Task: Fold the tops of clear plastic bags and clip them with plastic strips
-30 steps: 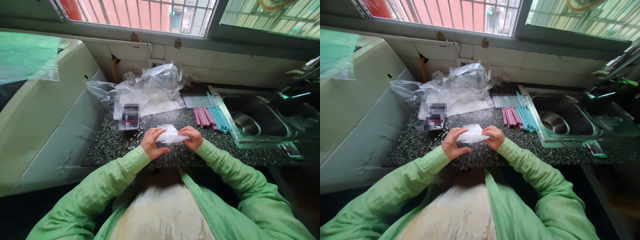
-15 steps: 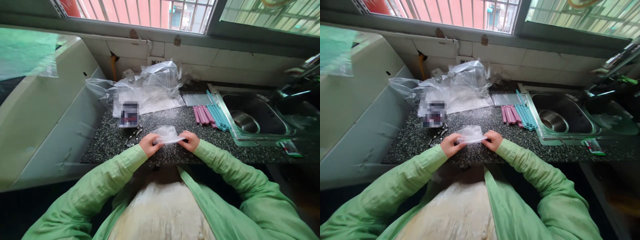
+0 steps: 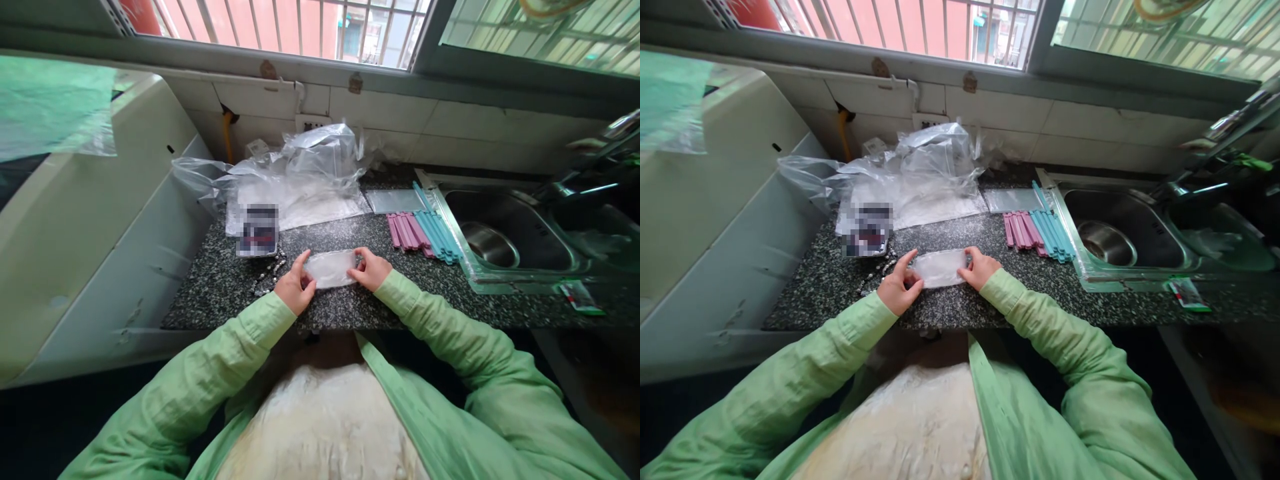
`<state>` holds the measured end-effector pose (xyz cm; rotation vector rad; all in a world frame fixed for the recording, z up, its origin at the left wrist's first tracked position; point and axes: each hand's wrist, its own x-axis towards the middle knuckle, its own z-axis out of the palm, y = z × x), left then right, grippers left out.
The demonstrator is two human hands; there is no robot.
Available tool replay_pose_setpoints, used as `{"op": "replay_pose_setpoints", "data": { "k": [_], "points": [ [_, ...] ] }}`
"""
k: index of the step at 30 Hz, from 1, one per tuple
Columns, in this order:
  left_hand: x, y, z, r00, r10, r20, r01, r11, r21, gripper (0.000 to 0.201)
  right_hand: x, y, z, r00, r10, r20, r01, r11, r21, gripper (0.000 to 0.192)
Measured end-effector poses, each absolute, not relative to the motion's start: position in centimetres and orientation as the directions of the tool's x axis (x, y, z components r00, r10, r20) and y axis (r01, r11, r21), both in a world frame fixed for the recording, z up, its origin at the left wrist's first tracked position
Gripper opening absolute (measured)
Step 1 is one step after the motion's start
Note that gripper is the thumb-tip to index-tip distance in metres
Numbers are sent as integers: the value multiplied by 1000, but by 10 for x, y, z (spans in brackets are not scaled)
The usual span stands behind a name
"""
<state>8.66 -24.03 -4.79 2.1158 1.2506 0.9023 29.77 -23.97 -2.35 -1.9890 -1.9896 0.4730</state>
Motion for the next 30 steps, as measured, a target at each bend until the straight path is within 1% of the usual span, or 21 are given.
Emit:
{"op": "replay_pose_setpoints", "data": {
  "k": [1, 3, 5, 6, 7, 8, 9, 10, 12, 14, 15, 16, 17, 19, 21, 24, 27, 30],
  "points": [
    [85, -241, -46, 369, 871, 324, 573, -487, 659, 64, 298, -240, -24, -13, 1000, -16, 909, 5, -417, 49],
    [83, -243, -41, 386, 805, 450, 645, -584, 492, 56, 297, -241, -24, -25, 1000, 12, 918, 28, -396, 63],
    [84, -244, -35, 416, 693, 589, 691, -662, 290, 41, 297, -242, -24, -33, 999, 24, 923, 40, -382, 69],
    [86, -244, -32, 455, 626, 633, 684, -701, 201, 34, 296, -242, -25, -37, 999, 25, 924, 44, -379, 70],
    [89, -243, -30, 514, 564, 646, 654, -745, 130, 28, 296, -243, -26, -41, 999, 25, 924, 47, -379, 70],
    [92, -242, -28, 583, 516, 628, 610, -788, 81, 25, 296, -243, -27, -46, 999, 27, 922, 53, -382, 71],
    [96, -241, -28, 651, 486, 583, 565, -823, 56, 22, 297, -243, -29, -54, 998, 34, 919, 63, -389, 71],
    [99, -240, -29, 706, 481, 520, 535, -843, 54, 21, 298, -243, -31, -62, 997, 49, 913, 77, -401, 70],
    [104, -237, -32, 762, 518, 389, 527, -845, 93, 20, 304, -243, -35, -90, 989, 117, 885, 133, -446, 65],
    [105, -234, -37, 765, 561, 316, 546, -825, 145, 19, 313, -244, -37, -154, 960, 232, 836, 252, -488, 53],
    [105, -233, -40, 762, 571, 307, 548, -820, 166, 19, 318, -244, -37, -205, 932, 297, 809, 333, -484, 44],
    [104, -233, -42, 756, 574, 313, 546, -818, 181, 19, 324, -245, -37, -271, 893, 359, 786, 421, -453, 36],
    [103, -232, -43, 750, 575, 326, 543, -818, 190, 19, 329, -246, -36, -347, 844, 409, 765, 507, -397, 30],
    [102, -232, -45, 739, 573, 354, 543, -818, 192, 19, 337, -248, -35, -498, 739, 454, 724, 642, -251, 24],
    [102, -231, -45, 734, 573, 365, 550, -816, 177, 18, 340, -249, -34, -602, 660, 449, 690, 713, -123, 21],
    [102, -231, -45, 731, 576, 366, 561, -812, 160, 21, 337, -249, -37, -661, 611, 436, 677, 736, -5, 20],
    [102, -231, -45, 725, 582, 368, 566, -808, 163, 26, 333, -248, -41, -674, 585, 451, 667, 745, 30, 23],
    [103, -233, -40, 703, 589, 397, 579, -799, 161, 35, 330, -244, -37, -659, 563, 499, 639, 769, -24, 22]
  ]
}}
